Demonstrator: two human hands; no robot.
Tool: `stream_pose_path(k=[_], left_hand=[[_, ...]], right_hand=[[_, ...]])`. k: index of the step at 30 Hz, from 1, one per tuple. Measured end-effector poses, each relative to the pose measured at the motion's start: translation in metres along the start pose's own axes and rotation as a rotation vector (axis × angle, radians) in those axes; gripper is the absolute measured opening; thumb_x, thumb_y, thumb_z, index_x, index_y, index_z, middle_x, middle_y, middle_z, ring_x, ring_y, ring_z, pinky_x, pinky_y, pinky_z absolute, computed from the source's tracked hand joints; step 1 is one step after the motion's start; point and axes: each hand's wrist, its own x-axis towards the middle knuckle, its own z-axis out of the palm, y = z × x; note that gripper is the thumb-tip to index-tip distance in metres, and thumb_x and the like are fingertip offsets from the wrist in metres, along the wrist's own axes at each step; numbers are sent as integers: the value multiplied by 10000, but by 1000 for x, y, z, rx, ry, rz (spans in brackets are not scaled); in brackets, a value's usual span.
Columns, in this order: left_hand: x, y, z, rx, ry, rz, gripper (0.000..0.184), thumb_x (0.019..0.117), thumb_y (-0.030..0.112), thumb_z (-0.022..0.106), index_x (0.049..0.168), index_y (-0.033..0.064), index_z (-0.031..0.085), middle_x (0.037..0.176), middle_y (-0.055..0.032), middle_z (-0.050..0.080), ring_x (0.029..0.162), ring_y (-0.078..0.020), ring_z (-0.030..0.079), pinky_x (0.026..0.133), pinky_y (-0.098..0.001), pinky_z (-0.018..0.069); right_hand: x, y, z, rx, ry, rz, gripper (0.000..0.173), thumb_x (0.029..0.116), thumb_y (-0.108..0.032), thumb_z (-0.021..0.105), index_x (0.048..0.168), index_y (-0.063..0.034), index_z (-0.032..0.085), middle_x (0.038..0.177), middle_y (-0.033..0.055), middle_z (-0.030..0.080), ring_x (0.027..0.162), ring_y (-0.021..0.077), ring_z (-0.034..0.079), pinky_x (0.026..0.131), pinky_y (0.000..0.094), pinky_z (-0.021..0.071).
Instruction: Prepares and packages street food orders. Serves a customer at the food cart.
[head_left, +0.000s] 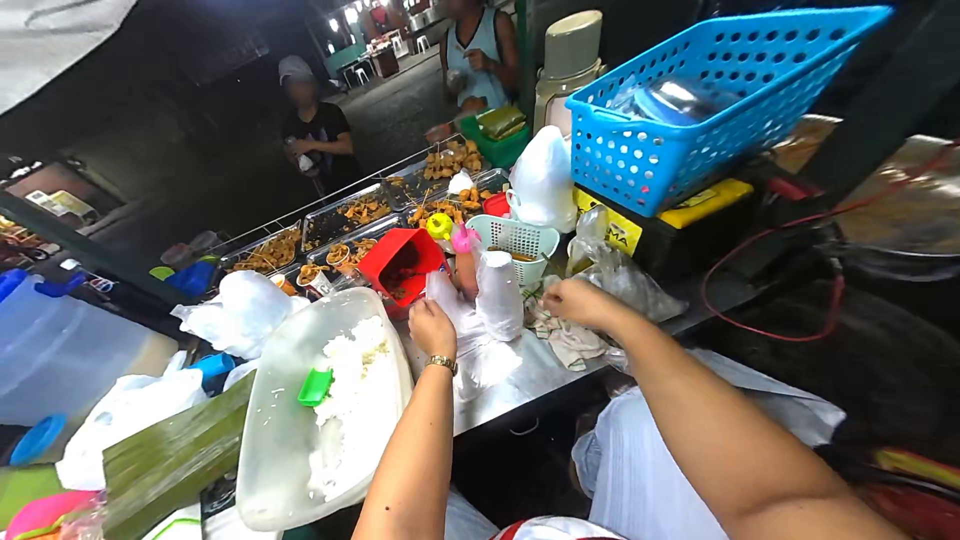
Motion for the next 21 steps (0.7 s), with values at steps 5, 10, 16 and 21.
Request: stream_pose_path(k=[5, 10, 16, 21], left_hand=[[5, 29, -41, -390, 93, 158, 315, 1089, 207, 492, 1173, -44, 661, 1036, -196, 675, 944, -264, 643, 880, -472, 504], [4, 33, -75, -752, -108, 96, 214, 1078, 196, 509, 1085, 35, 650, 891, -26, 660, 803, -84, 644, 767, -289, 549], [6, 13, -79, -1072, -278, -111, 195, 1083, 138, 467, 1084, 6, 610, 885, -103, 693, 804, -165, 701, 753, -332, 596], [1, 12, -76, -1190, -398, -201, 196, 1083, 112, 435, 1107, 5, 597, 925, -115, 704, 837, -180, 716, 768, -350, 610]], right_hand=[[-9, 16, -21, 132, 283, -9, 305, 1058, -219, 591, 1087, 57, 717, 994, 241, 706, 926, 368, 680, 909, 583, 514], [-17, 16, -20, 83, 360, -131, 250, 984, -149, 680, 822, 40, 703, 732, 181, 643, 701, 318, 616, 685, 554, 501], [-25, -15, -16, -267, -193, -80, 357, 1016, -37, 553, 1360, -34, 647, 1304, 260, 650, 1244, 447, 594, 1069, 643, 413], [-34, -43, -9, 494, 236, -307, 199, 1050, -100, 553, 1100, 14, 708, 889, 60, 705, 773, 74, 660, 759, 259, 564]])
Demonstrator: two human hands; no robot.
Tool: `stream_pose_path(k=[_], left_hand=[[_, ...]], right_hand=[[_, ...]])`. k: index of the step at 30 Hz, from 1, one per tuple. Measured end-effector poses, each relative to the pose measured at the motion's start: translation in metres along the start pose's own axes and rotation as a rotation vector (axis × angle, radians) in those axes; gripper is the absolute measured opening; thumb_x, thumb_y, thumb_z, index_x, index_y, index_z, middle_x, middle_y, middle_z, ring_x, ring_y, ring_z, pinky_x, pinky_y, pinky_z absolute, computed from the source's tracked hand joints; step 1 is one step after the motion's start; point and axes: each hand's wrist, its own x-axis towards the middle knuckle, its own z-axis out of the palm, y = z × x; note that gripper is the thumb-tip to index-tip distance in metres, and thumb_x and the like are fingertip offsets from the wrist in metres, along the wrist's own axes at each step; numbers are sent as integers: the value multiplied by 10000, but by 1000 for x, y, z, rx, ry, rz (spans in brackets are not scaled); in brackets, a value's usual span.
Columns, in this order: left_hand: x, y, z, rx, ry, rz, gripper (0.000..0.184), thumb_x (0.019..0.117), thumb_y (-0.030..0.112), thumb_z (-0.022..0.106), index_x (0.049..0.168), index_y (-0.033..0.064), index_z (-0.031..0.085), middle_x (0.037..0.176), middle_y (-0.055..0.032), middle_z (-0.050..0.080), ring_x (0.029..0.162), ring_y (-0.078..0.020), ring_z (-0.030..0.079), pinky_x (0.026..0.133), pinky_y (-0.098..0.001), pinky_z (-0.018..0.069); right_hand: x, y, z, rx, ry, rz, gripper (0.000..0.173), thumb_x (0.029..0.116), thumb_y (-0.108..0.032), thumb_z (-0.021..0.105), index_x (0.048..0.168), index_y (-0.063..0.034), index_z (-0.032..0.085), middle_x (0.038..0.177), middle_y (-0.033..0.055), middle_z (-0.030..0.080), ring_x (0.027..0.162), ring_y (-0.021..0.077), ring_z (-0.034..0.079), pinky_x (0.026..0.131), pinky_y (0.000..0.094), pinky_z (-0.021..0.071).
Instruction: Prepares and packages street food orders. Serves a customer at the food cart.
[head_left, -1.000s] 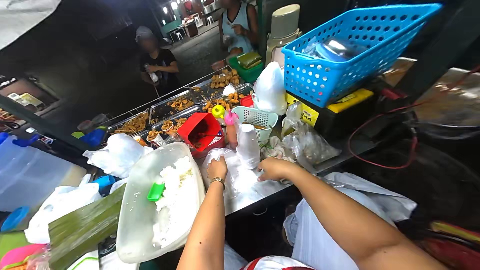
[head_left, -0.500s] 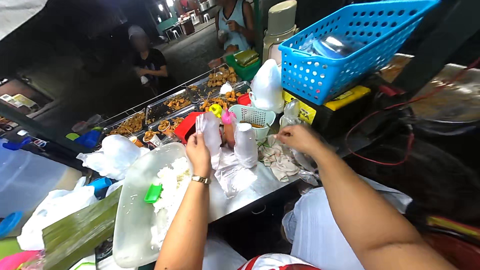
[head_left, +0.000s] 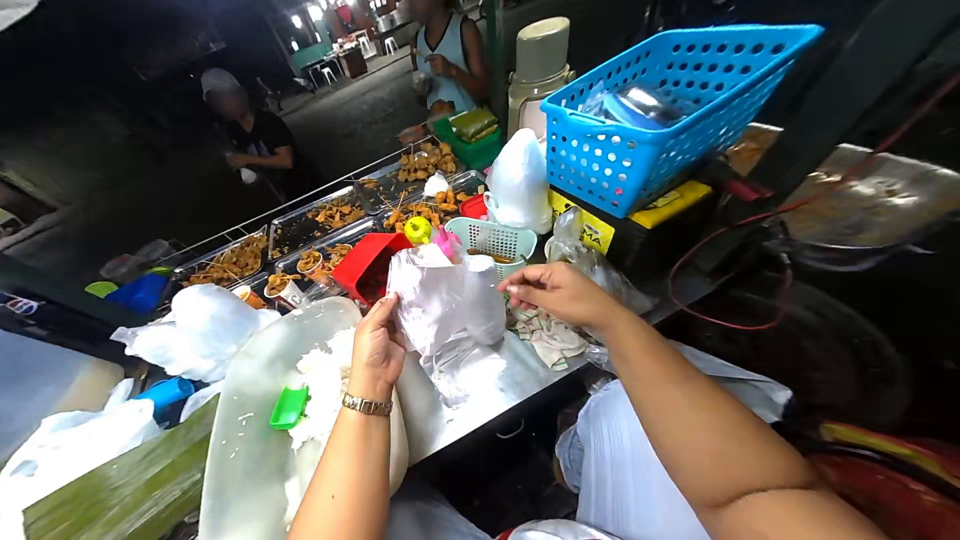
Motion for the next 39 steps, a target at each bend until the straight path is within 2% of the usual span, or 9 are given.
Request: stream_pose_path(k=[13, 16, 18, 21, 23, 26, 30, 34, 39], left_hand=[[-12, -5, -5, -10, -276, 63, 187, 970, -66, 490, 952, 50, 635, 869, -80, 732, 789, -145, 719, 767, -323, 612], [-15, -6, -5, -49, -342, 92, 181, 941, -51, 507, 952, 67, 644, 881, -78, 738, 810, -146, 726, 778, -330, 617], [-17, -9, -3, -19, -360, 160, 166, 910, -69, 560, 941, 64, 654, 884, -63, 740, 815, -131, 724, 781, -321, 617], [-17, -22, 0, 297, -359, 501, 121, 859, -66, 683, 939, 24, 681, 996, -17, 717, 942, -76, 688, 860, -263, 589], [-15, -34, -3, 625, -418, 783, 70, 866, 3, 722, 928, -29, 715, 1054, -77, 705, 1047, -101, 664, 931, -265, 561], [-20, -43, -1, 930, -569, 940, 144, 885, 93, 733, 951, -35, 744, 1086, -165, 718, 1090, -191, 661, 970, -315, 529], [-22, -35, -5, 847, -604, 666, 607, 895, 357, 706, 1301, -81, 600, 1382, -219, 570, 1322, -246, 519, 1119, -382, 425], [-25, -22, 3, 592, -275, 245, 665, 978, 343, 566, 1500, -25, 384, 1465, -164, 487, 1306, -161, 513, 1072, -325, 458], [-23, -13, 14, 85, -86, -92, 193, 1077, 79, 457, 1199, -7, 579, 876, -97, 713, 764, -162, 721, 706, -323, 624]], right_hand=[[-6, 24, -11, -258, 577, -252, 289, 989, -242, 654, 839, 1, 698, 696, 28, 608, 607, 37, 515, 597, 242, 454], [-10, 25, -33, -366, 548, -190, 421, 988, -26, 631, 1403, 26, 579, 1157, 252, 667, 934, 346, 670, 785, 493, 563], [-9, 22, -42, -276, 426, -81, 755, 954, 97, 585, 1624, -110, 305, 1555, 224, 428, 1265, 401, 565, 946, 537, 537], [-10, 19, -17, 47, 355, -224, 545, 1005, -189, 597, 1508, -29, 460, 1389, 133, 587, 1149, 180, 641, 924, 354, 570], [-11, 15, 15, 144, 184, -285, 729, 932, -436, 680, 1471, 16, 489, 1368, 114, 631, 1229, 141, 613, 1019, 327, 523], [-13, 8, 53, 69, 113, -231, 591, 895, -383, 760, 1301, 34, 655, 1200, 126, 716, 1126, 113, 656, 1013, 302, 515], [-11, 7, 54, 266, 225, -157, 187, 977, -137, 663, 1075, 10, 726, 924, -2, 723, 795, -31, 641, 771, 169, 544], [-16, -3, 54, 586, 278, -113, 127, 978, -21, 621, 1079, 1, 694, 946, -23, 723, 855, 19, 683, 835, 219, 585], [-17, 3, 64, 618, 202, -132, 144, 967, -22, 639, 1086, 1, 716, 963, -34, 735, 826, 11, 677, 786, 208, 581]])
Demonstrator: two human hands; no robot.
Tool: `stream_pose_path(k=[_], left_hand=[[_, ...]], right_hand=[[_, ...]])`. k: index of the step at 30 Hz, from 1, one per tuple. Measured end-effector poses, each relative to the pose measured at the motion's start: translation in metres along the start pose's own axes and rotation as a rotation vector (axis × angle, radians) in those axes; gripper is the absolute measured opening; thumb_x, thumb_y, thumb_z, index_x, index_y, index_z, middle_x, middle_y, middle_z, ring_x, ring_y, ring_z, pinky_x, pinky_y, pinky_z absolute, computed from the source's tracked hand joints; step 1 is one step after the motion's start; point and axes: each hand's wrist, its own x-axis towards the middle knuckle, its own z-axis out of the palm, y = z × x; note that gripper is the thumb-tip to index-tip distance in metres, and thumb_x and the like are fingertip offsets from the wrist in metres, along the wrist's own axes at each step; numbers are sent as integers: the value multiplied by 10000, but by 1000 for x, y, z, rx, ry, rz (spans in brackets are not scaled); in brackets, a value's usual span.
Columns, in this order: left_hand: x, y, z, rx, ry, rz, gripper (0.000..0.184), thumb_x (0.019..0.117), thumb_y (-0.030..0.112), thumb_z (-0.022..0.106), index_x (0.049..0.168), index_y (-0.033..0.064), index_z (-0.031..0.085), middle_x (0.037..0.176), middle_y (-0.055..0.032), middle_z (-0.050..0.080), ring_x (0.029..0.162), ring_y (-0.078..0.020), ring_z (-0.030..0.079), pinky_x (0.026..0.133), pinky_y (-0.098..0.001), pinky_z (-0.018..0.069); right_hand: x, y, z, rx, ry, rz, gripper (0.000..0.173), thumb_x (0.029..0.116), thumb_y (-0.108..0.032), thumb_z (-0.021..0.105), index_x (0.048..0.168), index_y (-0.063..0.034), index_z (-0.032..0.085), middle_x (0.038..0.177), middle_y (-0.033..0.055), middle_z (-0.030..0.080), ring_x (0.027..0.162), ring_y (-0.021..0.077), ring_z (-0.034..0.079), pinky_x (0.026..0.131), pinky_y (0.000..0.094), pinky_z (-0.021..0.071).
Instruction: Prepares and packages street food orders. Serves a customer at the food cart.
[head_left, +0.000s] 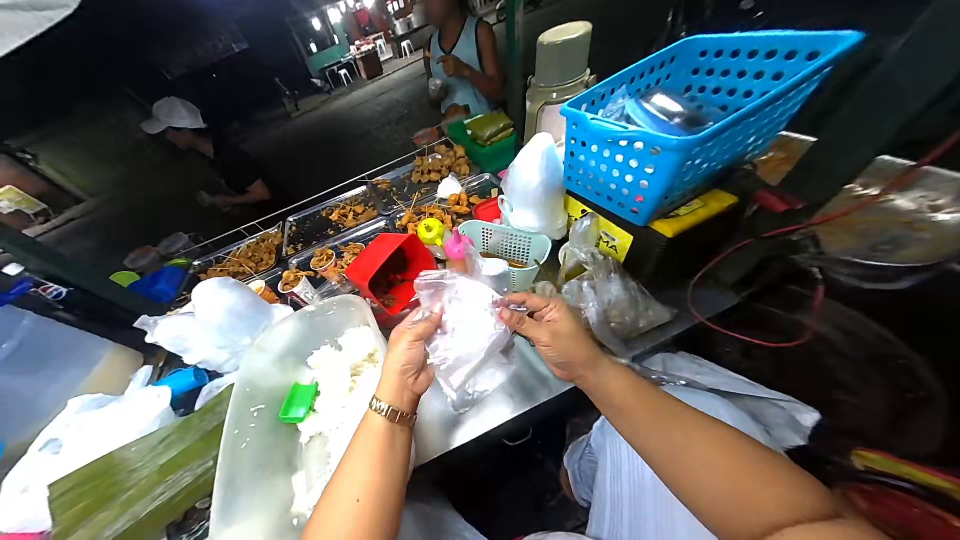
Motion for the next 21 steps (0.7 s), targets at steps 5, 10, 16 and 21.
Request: stream_pose_path(k=[5, 10, 16, 21], left_hand=[[14, 6, -10, -87, 237, 334, 133, 1049, 27, 505, 1174, 0, 542, 881, -82, 692, 754, -140, 706, 697, -301, 617], [8, 2, -9, 176, 127, 432, 221, 963, -59, 609, 1180, -37, 571, 939, -85, 707, 741, -114, 691, 666, -266, 599], [-8, -10, 0, 361, -263, 333, 150, 892, -46, 655, 1027, 7, 696, 842, 12, 727, 640, -28, 636, 592, -191, 546], [-4, 1, -10, 275, -99, 336, 194, 903, -23, 647, 760, 107, 632, 664, 31, 665, 563, -29, 604, 542, -196, 521]], right_hand=[[14, -3, -26, -350, 25, 153, 170, 964, -78, 681, 1107, 11, 701, 924, 34, 718, 778, 50, 668, 748, 222, 571], [21, -16, -42, -843, 237, -266, 373, 1005, -176, 631, 1323, 18, 644, 1306, 255, 614, 1126, 347, 639, 930, 492, 544], [15, -8, -5, -448, -210, -205, 882, 832, -395, 818, 1520, -8, 426, 1380, 94, 623, 1261, 115, 580, 1067, 332, 486], [17, -5, -5, -347, 27, 55, 157, 988, -6, 586, 1047, 42, 724, 938, 55, 721, 842, 42, 651, 816, 268, 556]])
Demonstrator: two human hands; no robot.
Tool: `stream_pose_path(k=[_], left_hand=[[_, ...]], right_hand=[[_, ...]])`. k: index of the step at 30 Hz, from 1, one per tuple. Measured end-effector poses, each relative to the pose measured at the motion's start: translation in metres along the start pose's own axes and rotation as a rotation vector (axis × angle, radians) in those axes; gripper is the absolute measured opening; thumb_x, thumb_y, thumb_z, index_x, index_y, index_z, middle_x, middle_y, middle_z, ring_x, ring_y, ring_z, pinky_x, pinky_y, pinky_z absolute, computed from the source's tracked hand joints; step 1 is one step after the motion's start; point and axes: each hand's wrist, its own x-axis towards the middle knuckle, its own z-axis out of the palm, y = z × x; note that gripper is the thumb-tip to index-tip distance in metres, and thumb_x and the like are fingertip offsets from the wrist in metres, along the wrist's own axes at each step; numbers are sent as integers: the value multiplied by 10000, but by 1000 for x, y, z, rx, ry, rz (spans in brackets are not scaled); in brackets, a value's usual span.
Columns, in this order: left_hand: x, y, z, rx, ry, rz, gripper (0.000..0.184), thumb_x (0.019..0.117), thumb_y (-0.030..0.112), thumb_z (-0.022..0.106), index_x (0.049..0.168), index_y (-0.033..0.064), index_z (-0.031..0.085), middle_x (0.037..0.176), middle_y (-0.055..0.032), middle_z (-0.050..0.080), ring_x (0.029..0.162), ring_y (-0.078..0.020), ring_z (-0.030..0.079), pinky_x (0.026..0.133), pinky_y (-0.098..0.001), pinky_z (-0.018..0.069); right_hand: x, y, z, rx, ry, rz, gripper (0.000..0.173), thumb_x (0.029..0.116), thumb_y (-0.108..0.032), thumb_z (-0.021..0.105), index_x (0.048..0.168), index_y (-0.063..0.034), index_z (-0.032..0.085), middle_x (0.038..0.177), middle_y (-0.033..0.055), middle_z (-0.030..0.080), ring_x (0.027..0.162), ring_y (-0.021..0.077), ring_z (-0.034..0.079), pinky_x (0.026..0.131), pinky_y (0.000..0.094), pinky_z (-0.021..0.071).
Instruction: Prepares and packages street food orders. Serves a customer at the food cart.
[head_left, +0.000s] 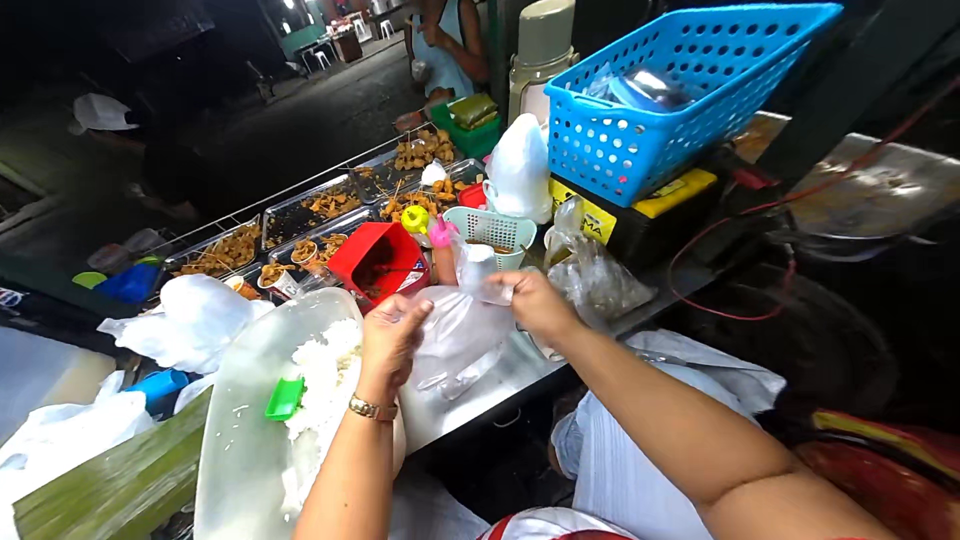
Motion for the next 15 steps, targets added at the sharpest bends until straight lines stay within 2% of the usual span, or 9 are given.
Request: stream_pose_path(k=[2, 4, 6, 7, 9, 11, 12, 13, 15], left_hand=[[6, 2, -10, 36, 43, -15, 350, 969, 22, 592, 641, 140, 557, 562, 57, 570, 481, -9, 518, 477, -173, 452], [11, -1, -18, 95, 41, 20, 390, 962, 34, 607, 589, 133, 553, 591, 55, 570, 542, -29, 539, 547, -198, 477], [10, -2, -19, 16, -62, 8, 267, 904, -26, 601, 660, 79, 628, 781, -21, 681, 728, -108, 666, 742, -282, 593], [8, -1, -17, -56, -117, -50, 213, 916, -34, 577, 746, 51, 673, 798, -42, 714, 707, -107, 684, 714, -268, 602], [3, -1, -9, -160, -242, -205, 297, 1022, 69, 444, 778, 110, 609, 710, 4, 676, 505, -22, 574, 476, -154, 491], [-3, -2, -5, -276, -325, -343, 462, 1112, 327, 310, 844, 160, 647, 740, 26, 702, 494, 1, 568, 448, -147, 472], [-7, -1, -4, -349, -302, -374, 521, 1108, 421, 270, 901, 175, 680, 781, 26, 725, 591, -7, 633, 526, -170, 527], [-9, 0, -7, -394, -290, -357, 566, 1105, 478, 208, 980, 199, 684, 864, 34, 749, 751, -18, 698, 664, -199, 589], [2, -10, -20, -465, -370, -275, 642, 1043, 634, 307, 1131, 146, 715, 1046, -51, 764, 992, -138, 728, 864, -322, 606]], right_hand=[[5, -3, -19, 105, 235, -18, 188, 1031, -20, 506, 1131, 27, 658, 987, 36, 684, 845, 59, 645, 800, 289, 569], [9, -7, -40, 153, 469, -133, 194, 1060, -102, 486, 1186, -18, 607, 1008, -11, 670, 838, 44, 668, 792, 276, 593], [7, -13, -51, 153, 605, -331, 194, 1077, -147, 473, 1196, -53, 595, 1022, -46, 665, 873, 41, 680, 820, 278, 602], [2, -17, -51, 125, 604, -446, 178, 1075, -139, 471, 1187, -81, 598, 1036, -72, 671, 911, 34, 683, 844, 282, 603], [-13, -20, -40, -5, 459, -682, 172, 1067, -128, 503, 1182, -129, 631, 1101, -115, 678, 1009, -3, 656, 891, 254, 577], [-29, -16, -21, -98, 191, -865, 162, 1062, -185, 515, 1137, -114, 640, 1216, -20, 691, 1128, 49, 655, 937, 254, 574], [-36, -10, -9, -73, 30, -921, 174, 1053, -194, 538, 1094, -88, 670, 1224, 64, 709, 1160, 121, 668, 963, 291, 576], [-41, -4, 1, -76, -117, -966, 199, 1063, -206, 543, 1069, -70, 688, 1225, 123, 707, 1190, 177, 662, 1014, 321, 553], [-48, 6, 16, -168, -282, -1040, 254, 1069, -224, 533, 1039, -63, 727, 1209, 171, 717, 1216, 251, 655, 1086, 382, 498]])
